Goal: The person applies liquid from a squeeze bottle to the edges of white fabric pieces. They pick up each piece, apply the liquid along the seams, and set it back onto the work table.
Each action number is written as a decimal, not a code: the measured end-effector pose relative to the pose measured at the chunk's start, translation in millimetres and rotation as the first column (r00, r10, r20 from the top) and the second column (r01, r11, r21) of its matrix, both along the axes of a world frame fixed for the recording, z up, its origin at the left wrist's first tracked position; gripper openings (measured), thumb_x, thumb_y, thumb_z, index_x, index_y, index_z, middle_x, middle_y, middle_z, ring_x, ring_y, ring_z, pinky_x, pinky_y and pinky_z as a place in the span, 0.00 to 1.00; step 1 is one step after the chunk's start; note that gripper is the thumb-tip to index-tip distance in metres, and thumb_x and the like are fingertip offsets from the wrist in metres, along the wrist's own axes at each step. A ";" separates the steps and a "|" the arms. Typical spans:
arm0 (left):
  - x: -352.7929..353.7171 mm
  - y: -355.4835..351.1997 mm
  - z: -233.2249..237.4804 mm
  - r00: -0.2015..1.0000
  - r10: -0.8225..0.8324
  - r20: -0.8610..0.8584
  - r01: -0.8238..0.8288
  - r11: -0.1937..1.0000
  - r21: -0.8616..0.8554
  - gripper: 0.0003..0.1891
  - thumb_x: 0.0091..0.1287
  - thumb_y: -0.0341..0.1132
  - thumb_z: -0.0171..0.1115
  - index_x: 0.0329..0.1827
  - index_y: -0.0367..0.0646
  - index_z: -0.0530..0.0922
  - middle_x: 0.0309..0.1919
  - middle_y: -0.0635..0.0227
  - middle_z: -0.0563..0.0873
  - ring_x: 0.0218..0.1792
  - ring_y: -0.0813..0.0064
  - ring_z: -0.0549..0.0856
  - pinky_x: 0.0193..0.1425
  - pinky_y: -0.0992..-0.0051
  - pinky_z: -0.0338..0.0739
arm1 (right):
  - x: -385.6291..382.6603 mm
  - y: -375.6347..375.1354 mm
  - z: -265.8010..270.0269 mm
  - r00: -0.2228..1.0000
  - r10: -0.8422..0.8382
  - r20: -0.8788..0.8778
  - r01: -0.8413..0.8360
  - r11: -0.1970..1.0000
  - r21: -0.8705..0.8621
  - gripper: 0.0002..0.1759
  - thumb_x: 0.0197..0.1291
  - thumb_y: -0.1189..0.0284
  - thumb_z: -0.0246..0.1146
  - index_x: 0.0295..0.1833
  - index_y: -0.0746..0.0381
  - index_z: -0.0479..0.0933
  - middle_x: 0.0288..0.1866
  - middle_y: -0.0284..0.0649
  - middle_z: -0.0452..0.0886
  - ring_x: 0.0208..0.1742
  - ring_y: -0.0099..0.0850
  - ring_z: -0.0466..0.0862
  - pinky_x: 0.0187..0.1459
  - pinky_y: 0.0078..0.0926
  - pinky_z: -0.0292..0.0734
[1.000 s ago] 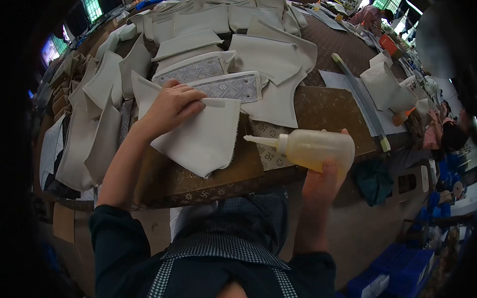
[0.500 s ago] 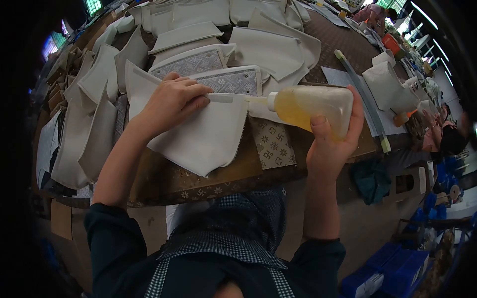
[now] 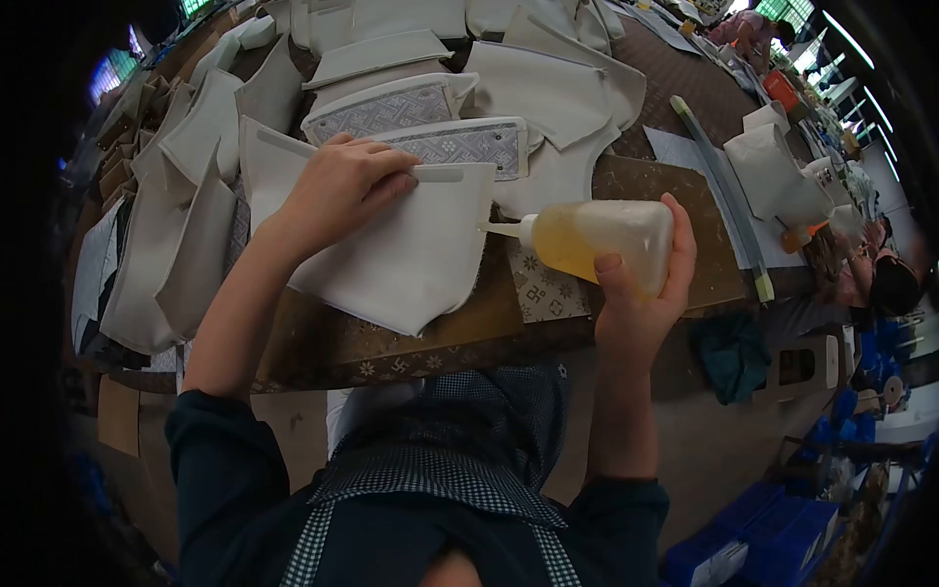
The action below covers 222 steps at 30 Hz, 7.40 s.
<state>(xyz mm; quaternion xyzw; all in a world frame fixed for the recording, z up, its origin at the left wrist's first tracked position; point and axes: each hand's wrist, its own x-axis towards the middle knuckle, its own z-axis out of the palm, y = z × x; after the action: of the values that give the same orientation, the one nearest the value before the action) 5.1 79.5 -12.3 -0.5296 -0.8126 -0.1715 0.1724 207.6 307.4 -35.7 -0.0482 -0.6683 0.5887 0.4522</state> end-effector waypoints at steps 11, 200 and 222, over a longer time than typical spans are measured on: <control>4.7 -3.9 0.8 0.996 0.083 0.042 -0.083 0.997 0.003 0.11 0.66 0.41 0.57 0.40 0.44 0.83 0.33 0.61 0.86 0.39 0.59 0.85 0.46 0.60 0.77 | 12.0 -9.1 -18.0 0.997 -0.003 0.072 0.007 0.998 -0.063 0.48 0.53 0.59 0.74 0.72 0.66 0.57 0.58 0.43 0.73 0.60 0.33 0.76 0.62 0.33 0.72; 142.8 -118.9 -94.0 0.116 -0.535 0.837 -0.926 0.246 0.286 0.21 0.75 0.40 0.51 0.64 0.32 0.67 0.55 0.57 0.79 0.53 0.68 0.81 0.57 0.69 0.79 | 74.8 -133.7 -82.8 0.927 0.360 0.106 -0.227 0.762 -0.606 0.47 0.55 0.57 0.70 0.74 0.60 0.52 0.61 0.50 0.72 0.62 0.39 0.74 0.64 0.41 0.71; 140.3 -112.2 -82.7 0.164 -0.496 0.853 -0.912 0.252 0.323 0.23 0.76 0.39 0.50 0.68 0.33 0.62 0.57 0.56 0.76 0.54 0.68 0.80 0.58 0.69 0.77 | 74.2 -125.1 -79.0 0.933 0.356 0.057 -0.206 0.656 -0.726 0.46 0.59 0.50 0.65 0.75 0.56 0.51 0.65 0.47 0.66 0.68 0.41 0.68 0.67 0.44 0.67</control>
<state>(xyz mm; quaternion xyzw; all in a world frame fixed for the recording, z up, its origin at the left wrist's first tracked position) 145.5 -32.7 -95.0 0.1073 -0.5242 -0.8418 -0.0709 281.8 182.3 -114.7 -0.1709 -0.4299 0.8550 0.2343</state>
